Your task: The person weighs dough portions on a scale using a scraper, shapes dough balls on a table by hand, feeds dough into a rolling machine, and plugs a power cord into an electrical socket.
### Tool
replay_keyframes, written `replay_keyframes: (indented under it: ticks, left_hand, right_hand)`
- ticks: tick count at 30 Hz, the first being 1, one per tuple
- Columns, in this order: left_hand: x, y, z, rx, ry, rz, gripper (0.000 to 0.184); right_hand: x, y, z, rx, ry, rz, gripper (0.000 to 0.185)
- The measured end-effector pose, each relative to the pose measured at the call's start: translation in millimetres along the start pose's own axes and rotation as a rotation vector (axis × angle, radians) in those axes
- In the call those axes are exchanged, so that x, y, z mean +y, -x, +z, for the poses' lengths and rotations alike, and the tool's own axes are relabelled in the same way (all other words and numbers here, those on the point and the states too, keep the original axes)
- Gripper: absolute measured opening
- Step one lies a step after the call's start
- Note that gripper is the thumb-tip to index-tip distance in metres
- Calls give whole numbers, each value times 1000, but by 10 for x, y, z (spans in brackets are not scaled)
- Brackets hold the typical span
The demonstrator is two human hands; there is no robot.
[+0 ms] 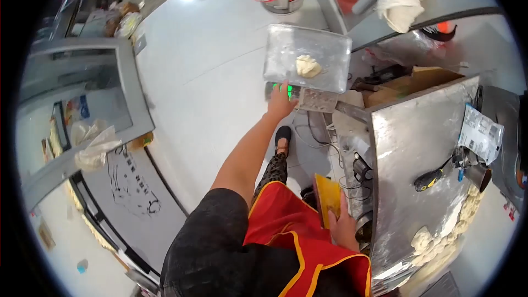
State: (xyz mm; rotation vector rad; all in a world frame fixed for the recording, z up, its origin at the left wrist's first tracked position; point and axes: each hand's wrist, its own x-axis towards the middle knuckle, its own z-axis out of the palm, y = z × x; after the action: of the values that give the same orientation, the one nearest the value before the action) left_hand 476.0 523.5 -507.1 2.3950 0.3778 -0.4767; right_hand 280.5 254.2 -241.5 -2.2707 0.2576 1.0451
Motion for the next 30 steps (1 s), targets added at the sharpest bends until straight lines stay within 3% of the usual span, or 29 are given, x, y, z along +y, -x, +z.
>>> replay_keyframes:
  ticks: [2,4,5,6,7,8,9,11,12,14,15,16,17,21,24,27,29,30]
  left_hand:
    - [116,-418,170,-5,-27,156,98]
    - [138,-832,374,113,-212,316,101]
    - [297,-974,291,10,-274,295,93]
    - [59,-1291,603,118,-293,515,84]
    - [158,-1349,609,133,-272,553,74]
    - [228,-1331,604,-14,-287,338,77]
    - [-11,-1537,798,14,-331,376,74]
    - [303,-1284,558,12,-178,160,56]
    - [48,-1433,651,18,-128,252,43]
    - [311,-1002,400,-15,259,42,31]
    - [-382,-1261,705,-69,516,99,30]
    - [31,-776,392,-168,657,-123,26]
    - [174,-465,163,-255,574,-194,27]
    - [231,679,-590,-605,333,-92,25]
    - [1072,1687,-1275,-799,402,-123,29]
    - [1759,2360,-1489,-785,399,86,37]
    - [2315,2692,-1270,-798,579,326,42]
    - [2681,2807,-1116,-771,523,442,44]
  right_hand:
    - [87,-3,50,-27,6,125,72]
    - [333,19,180,30,-115,85,72]
    - [374,30,217,55,-157,79,71]
    - [386,53,237,72,-170,108,70]
    - [400,77,254,90,-184,136,68]
    - [422,105,236,77,-218,190,68]
    - [440,117,219,64,-258,232,69]
    - [485,202,247,92,-324,207,68]
    - [517,244,273,144,-342,147,66]
    - [552,331,214,21,-407,250,64]
    - [582,397,208,25,-386,219,65]
    - [623,477,230,25,-365,186,65]
    - [674,552,244,24,-338,149,66]
    - [977,890,258,30,-271,31,65]
    - [1167,1363,-3,73,-244,-92,64]
    - [1416,1791,-244,90,-220,-94,66]
    - [1620,2136,-346,89,-218,-83,67]
    - [1714,2298,-394,122,-232,-81,66]
